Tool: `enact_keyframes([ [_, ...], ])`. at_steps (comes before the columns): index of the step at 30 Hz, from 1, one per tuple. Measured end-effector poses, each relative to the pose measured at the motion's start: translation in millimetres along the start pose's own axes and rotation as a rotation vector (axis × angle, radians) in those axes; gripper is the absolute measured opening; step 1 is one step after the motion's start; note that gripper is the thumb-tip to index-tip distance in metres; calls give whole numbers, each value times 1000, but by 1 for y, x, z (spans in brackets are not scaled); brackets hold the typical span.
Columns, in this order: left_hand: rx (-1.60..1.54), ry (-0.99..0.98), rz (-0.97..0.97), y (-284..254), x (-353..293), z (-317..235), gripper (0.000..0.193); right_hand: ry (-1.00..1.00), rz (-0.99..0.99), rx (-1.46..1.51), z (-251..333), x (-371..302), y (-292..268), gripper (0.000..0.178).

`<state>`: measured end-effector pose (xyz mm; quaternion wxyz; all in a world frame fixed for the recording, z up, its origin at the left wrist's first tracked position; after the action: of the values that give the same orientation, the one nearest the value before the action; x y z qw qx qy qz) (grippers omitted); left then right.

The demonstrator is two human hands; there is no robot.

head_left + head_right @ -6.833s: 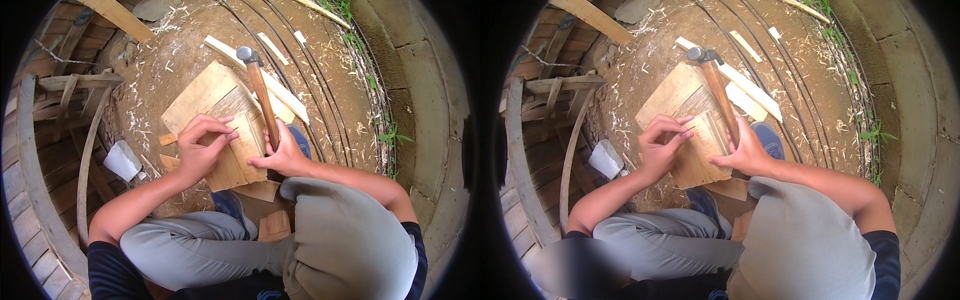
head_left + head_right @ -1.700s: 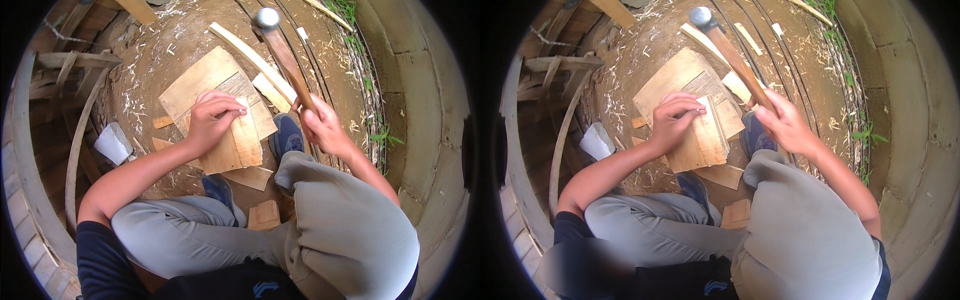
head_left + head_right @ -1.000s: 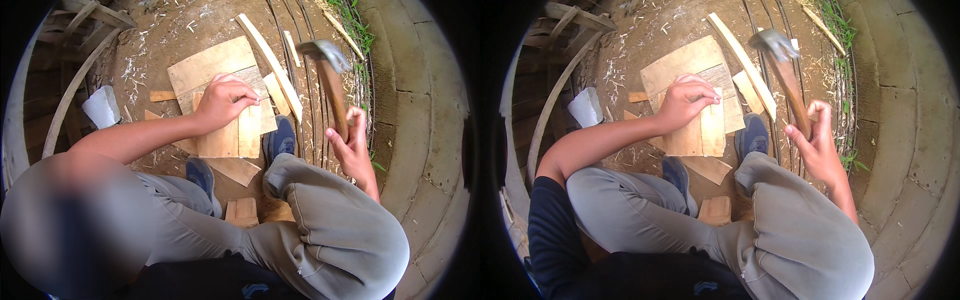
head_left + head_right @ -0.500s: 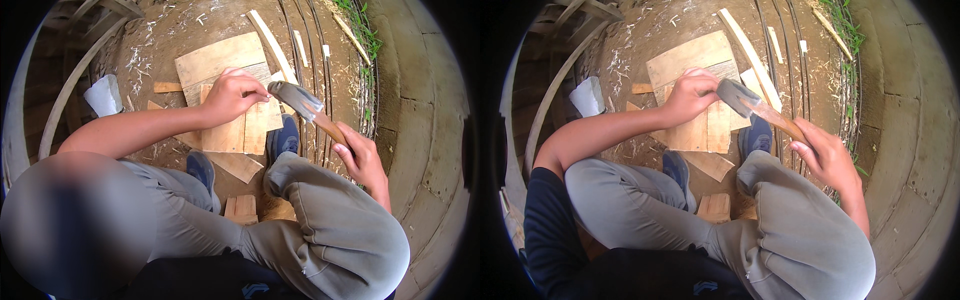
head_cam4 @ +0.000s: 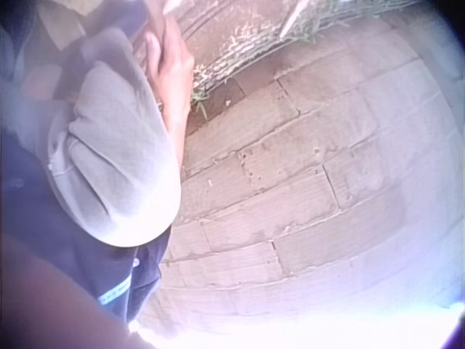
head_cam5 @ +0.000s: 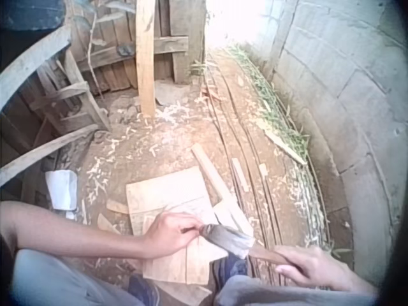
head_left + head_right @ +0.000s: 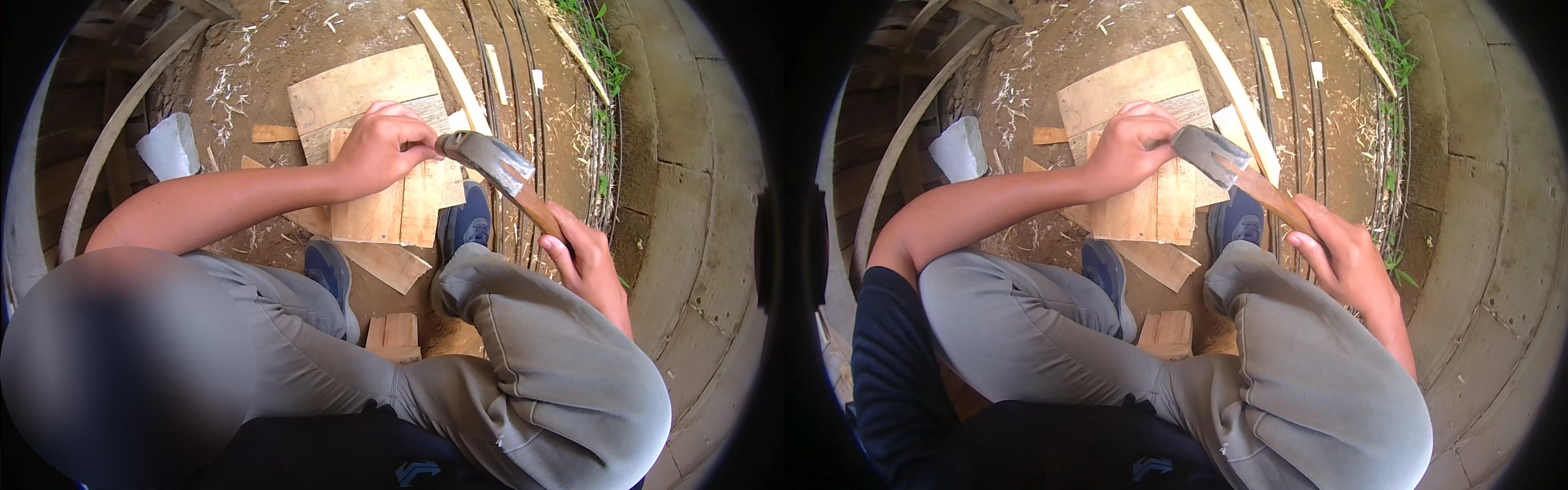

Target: The person assembles a small wooden frame by hammering nails into pre-cut wooden pieces. They retrieve nails from a plastic bag and use a hammer to secure the pieces together on the ground.

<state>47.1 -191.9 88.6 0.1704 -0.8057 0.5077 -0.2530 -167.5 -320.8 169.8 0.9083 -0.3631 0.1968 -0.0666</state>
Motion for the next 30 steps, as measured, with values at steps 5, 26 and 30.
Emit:
enact_keyframes([
  [5,-9,17,-15,1,1,2,8,8,44,-60,0,5,3,39],
  [26,-11,21,8,4,0,4,7,18,50,-61,-5,4,7,41],
  [30,-16,-4,4,3,0,3,7,-43,-24,-1,-5,-2,2,40],
])
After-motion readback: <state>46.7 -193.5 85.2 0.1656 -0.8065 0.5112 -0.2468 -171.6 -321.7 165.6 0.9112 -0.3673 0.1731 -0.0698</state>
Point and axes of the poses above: each hand's wrist, its own x-axis towards the middle knuckle, its own y-axis out of the palm, z = x × y, the point moved 9 cm from there along x, towards the middle knuckle, and after that the axes turned 1 degree about x, right-handed, at the moved point
